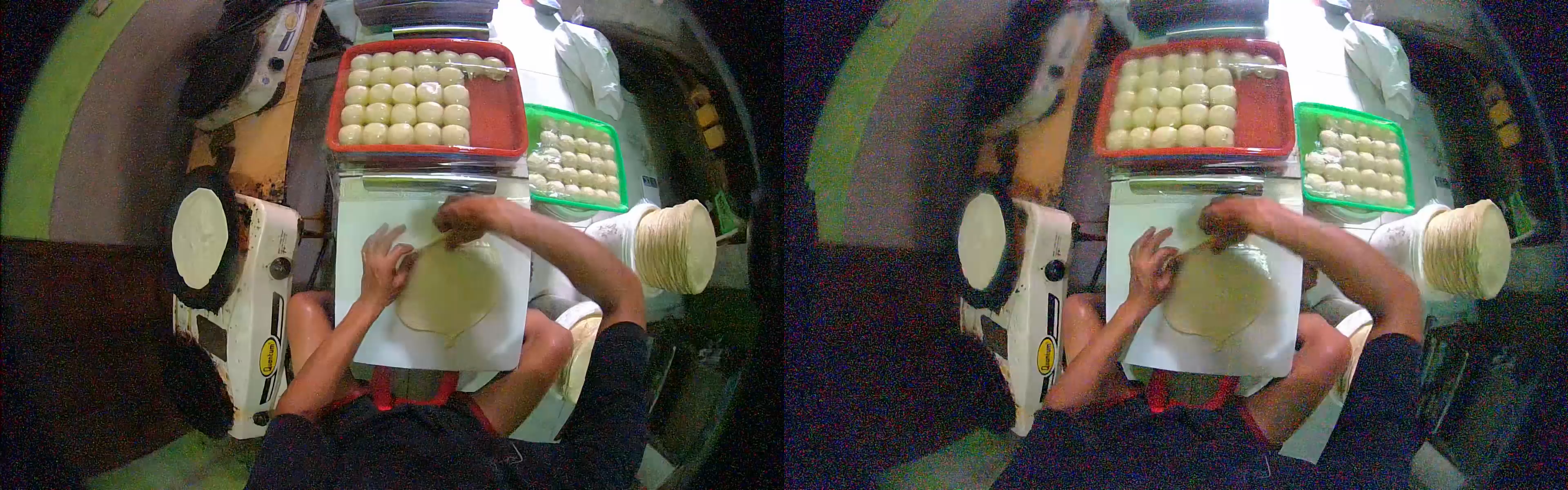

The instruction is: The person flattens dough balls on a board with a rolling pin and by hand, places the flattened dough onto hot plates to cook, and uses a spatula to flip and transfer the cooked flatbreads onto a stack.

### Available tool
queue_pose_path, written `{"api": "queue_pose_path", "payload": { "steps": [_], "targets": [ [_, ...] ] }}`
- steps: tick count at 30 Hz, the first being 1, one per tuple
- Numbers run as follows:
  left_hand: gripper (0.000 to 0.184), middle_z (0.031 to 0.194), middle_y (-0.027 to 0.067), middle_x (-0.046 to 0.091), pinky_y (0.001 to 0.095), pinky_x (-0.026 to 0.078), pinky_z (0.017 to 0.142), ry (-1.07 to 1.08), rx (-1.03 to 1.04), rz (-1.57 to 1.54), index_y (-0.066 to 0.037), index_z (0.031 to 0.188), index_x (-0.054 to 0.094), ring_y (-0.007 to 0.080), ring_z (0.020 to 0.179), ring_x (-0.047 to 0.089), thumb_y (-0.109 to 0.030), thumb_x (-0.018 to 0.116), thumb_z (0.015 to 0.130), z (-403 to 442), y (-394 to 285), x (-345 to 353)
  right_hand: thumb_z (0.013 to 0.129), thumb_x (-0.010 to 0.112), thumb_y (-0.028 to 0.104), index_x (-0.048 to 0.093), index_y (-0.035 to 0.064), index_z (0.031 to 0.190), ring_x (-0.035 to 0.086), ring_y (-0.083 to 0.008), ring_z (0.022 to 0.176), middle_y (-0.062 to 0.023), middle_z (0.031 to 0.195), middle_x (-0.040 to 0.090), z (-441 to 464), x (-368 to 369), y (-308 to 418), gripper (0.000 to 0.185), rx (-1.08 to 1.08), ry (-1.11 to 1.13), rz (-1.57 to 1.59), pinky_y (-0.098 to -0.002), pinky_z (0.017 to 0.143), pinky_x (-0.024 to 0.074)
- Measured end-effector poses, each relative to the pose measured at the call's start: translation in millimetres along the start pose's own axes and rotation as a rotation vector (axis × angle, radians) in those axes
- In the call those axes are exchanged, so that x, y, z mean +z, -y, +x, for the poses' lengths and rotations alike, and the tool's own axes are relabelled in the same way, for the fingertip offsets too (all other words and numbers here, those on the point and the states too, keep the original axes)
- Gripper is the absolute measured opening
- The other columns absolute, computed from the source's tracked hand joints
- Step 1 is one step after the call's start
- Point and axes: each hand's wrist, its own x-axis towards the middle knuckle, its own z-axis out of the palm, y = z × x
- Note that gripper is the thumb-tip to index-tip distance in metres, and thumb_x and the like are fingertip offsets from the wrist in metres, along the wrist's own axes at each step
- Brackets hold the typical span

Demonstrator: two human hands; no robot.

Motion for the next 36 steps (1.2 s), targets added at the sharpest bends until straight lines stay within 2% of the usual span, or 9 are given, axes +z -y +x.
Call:
{"api": "queue_pose_path", "payload": {
  "steps": [3, 7, 12, 19, 23, 25, 29, 31, 36],
  "targets": [
    [0.018, 0.121, 0.0148, 0.065, 0.0534, 0.04, 0.103, 0.05, 0.011, -0.263, -0.007, 0.107, 0.062, 0.038, 0.116, 0.059, -0.02, 0.065, 0.095, -11, -6, 10, 0.087, 0.076, 0.036, 0.071, 0.0031, 0.097, 0.063, -0.0251, 0.094, -0.0119, 0.103, 0.07, -11, -24, -14, 0.034, -0.296, 0.349, 0.149, -0.0422, 0.082, 0.0513],
    [0.033, 0.091, 0.023, 0.066, 0.0458, 0.05, 0.072, -0.068, -0.375, -0.289, 0.0, 0.097, 0.057, 0.0441, 0.086, 0.063, -0.029, 0.045, 0.105, -11, -16, 20, 0.089, 0.074, 0.035, 0.058, 0.0109, 0.132, 0.057, -0.0178, 0.117, -0.0047, 0.131, 0.061, -21, 55, -45, 0.052, -0.237, 0.06, 1.62, -0.0388, 0.099, 0.0477],
    [0.045, 0.075, 0.0115, 0.062, 0.0396, 0.045, 0.058, 0.401, -0.632, -0.859, 0.001, 0.095, 0.063, 0.0181, 0.063, 0.054, -0.04, 0.047, 0.104, -38, 13, 36, 0.084, 0.07, 0.018, 0.042, 0.0139, 0.151, 0.054, -0.0202, 0.117, -0.0117, 0.136, 0.057, -75, 34, 19, 0.073, -0.099, 0.121, 0.896, -0.0357, 0.102, 0.0432],
    [0.053, 0.094, 0.0084, 0.067, 0.0414, 0.053, 0.07, 0.901, -1.164, -1.333, 0.0, 0.114, 0.063, 0.0217, 0.08, 0.064, -0.051, 0.054, 0.101, -76, -44, -64, 0.086, 0.073, 0.012, 0.04, 0.011, 0.153, 0.055, -0.0188, 0.118, -0.0099, 0.15, 0.049, -96, -3, 126, 0.075, -0.258, 0.257, 1.003, -0.036, 0.102, 0.0434],
    [0.051, 0.121, 0.0059, 0.066, 0.0367, 0.049, 0.098, 0.707, -1.024, -1.27, -0.008, 0.126, 0.064, 0.0173, 0.111, 0.061, -0.05, 0.058, 0.099, -131, -30, -159, 0.086, 0.074, 0.017, 0.04, 0.0115, 0.153, 0.05, -0.0214, 0.128, -0.0102, 0.15, 0.049, -79, -59, 228, 0.075, -0.32, 0.363, 0.827, -0.0382, 0.107, 0.0413],
    [0.04, 0.12, 0.0047, 0.066, 0.0371, 0.049, 0.098, 0.612, -1.242, -1.498, -0.009, 0.124, 0.066, 0.0163, 0.112, 0.06, -0.04, 0.063, 0.099, -157, -30, -239, 0.086, 0.074, 0.016, 0.04, 0.0099, 0.152, 0.047, -0.0204, 0.132, -0.0103, 0.148, 0.05, -45, -83, 285, 0.075, -0.443, 0.327, 0.667, -0.0375, 0.108, 0.0409],
    [0.028, 0.111, 0.0067, 0.069, 0.0302, 0.057, 0.083, 0.187, -1.028, -1.222, -0.003, 0.12, 0.065, 0.0145, 0.094, 0.067, -0.023, 0.059, 0.101, -239, 15, -387, 0.083, 0.072, 0.009, 0.04, 0.0087, 0.152, 0.047, -0.0199, 0.132, -0.0114, 0.149, 0.049, 57, -123, 413, 0.076, -0.587, 0.408, 0.694, -0.0367, 0.109, 0.0408],
    [0.022, 0.101, 0.004, 0.071, 0.0302, 0.056, 0.077, -0.015, -1.069, -1.003, -0.005, 0.113, 0.067, 0.0128, 0.086, 0.067, -0.022, 0.062, 0.1, -276, 29, -469, 0.087, 0.068, 0.002, 0.037, 0.0025, 0.153, 0.052, -0.0204, 0.126, -0.0143, 0.143, 0.053, 94, -155, 487, 0.073, -0.809, 0.176, 0.327, -0.034, 0.106, 0.0418],
    [0.029, 0.098, 0.0023, 0.071, 0.0296, 0.052, 0.079, -0.291, -0.951, -0.347, -0.005, 0.114, 0.068, 0.0104, 0.087, 0.062, -0.029, 0.066, 0.098, -341, 35, -618, 0.09, 0.066, 0.003, 0.031, -0.0042, 0.153, 0.064, -0.016, 0.105, -0.017, 0.127, 0.065, 162, -189, 633, 0.072, -0.798, 0.237, 0.471, -0.0282, 0.093, 0.051]
  ]
}}
